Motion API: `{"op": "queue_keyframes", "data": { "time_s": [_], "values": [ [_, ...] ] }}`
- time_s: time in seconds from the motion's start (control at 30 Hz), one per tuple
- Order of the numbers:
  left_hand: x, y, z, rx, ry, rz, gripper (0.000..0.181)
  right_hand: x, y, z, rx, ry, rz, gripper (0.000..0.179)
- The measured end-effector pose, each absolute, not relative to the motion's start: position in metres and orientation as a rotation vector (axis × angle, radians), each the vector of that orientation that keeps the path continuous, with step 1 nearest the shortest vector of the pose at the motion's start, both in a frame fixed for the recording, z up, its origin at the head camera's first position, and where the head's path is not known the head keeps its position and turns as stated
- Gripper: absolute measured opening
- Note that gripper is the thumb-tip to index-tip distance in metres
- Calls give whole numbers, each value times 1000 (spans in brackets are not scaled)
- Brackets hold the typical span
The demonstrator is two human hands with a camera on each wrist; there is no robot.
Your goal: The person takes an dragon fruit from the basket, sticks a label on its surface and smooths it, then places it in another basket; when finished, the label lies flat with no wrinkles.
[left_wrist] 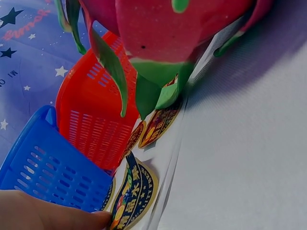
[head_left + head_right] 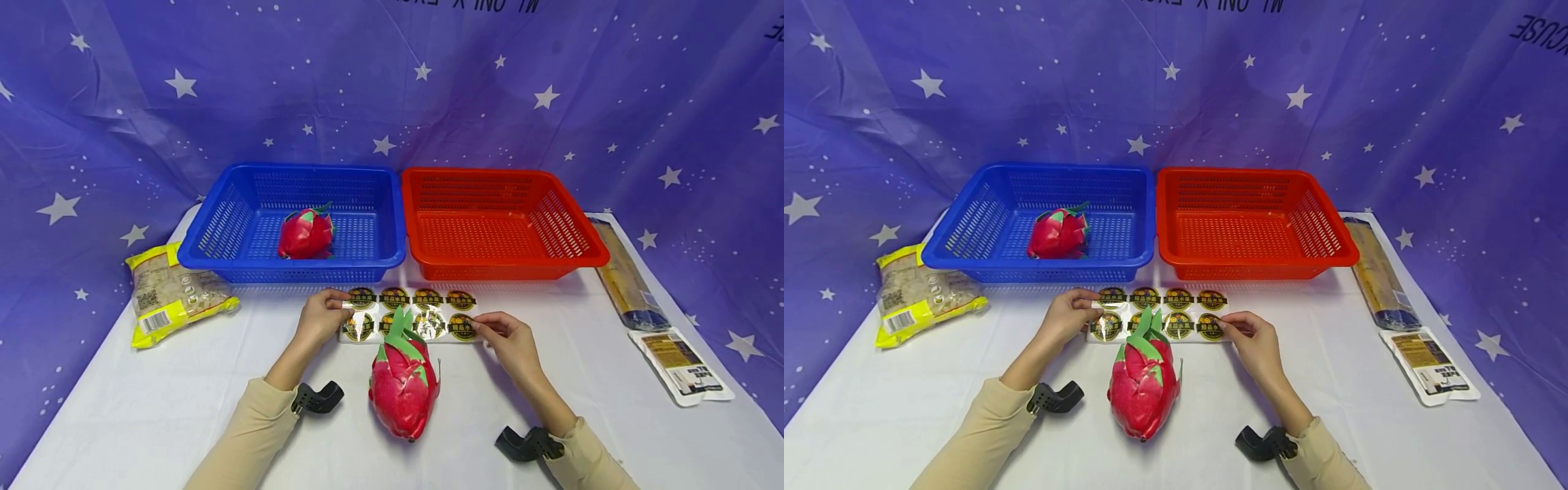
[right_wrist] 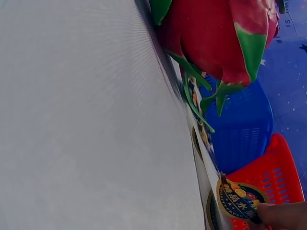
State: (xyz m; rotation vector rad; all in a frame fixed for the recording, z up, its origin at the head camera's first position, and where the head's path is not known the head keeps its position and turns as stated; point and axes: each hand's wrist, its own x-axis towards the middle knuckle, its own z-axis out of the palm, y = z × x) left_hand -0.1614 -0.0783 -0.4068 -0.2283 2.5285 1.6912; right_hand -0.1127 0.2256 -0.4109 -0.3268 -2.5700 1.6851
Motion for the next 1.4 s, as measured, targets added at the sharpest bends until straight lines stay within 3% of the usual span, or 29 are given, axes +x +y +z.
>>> {"op": "queue_keyframes", "data": {
  "time_s": [0.83, 1.4],
  "values": [
    [-159, -77, -407, -182, 2694, 1459, 28, -112, 229, -406, -279, -2443, 1864, 25],
    [-151, -79, -377, 46, 2703, 1302, 44, -113, 230, -408, -287, -2435, 1885, 25]
  ]
}}
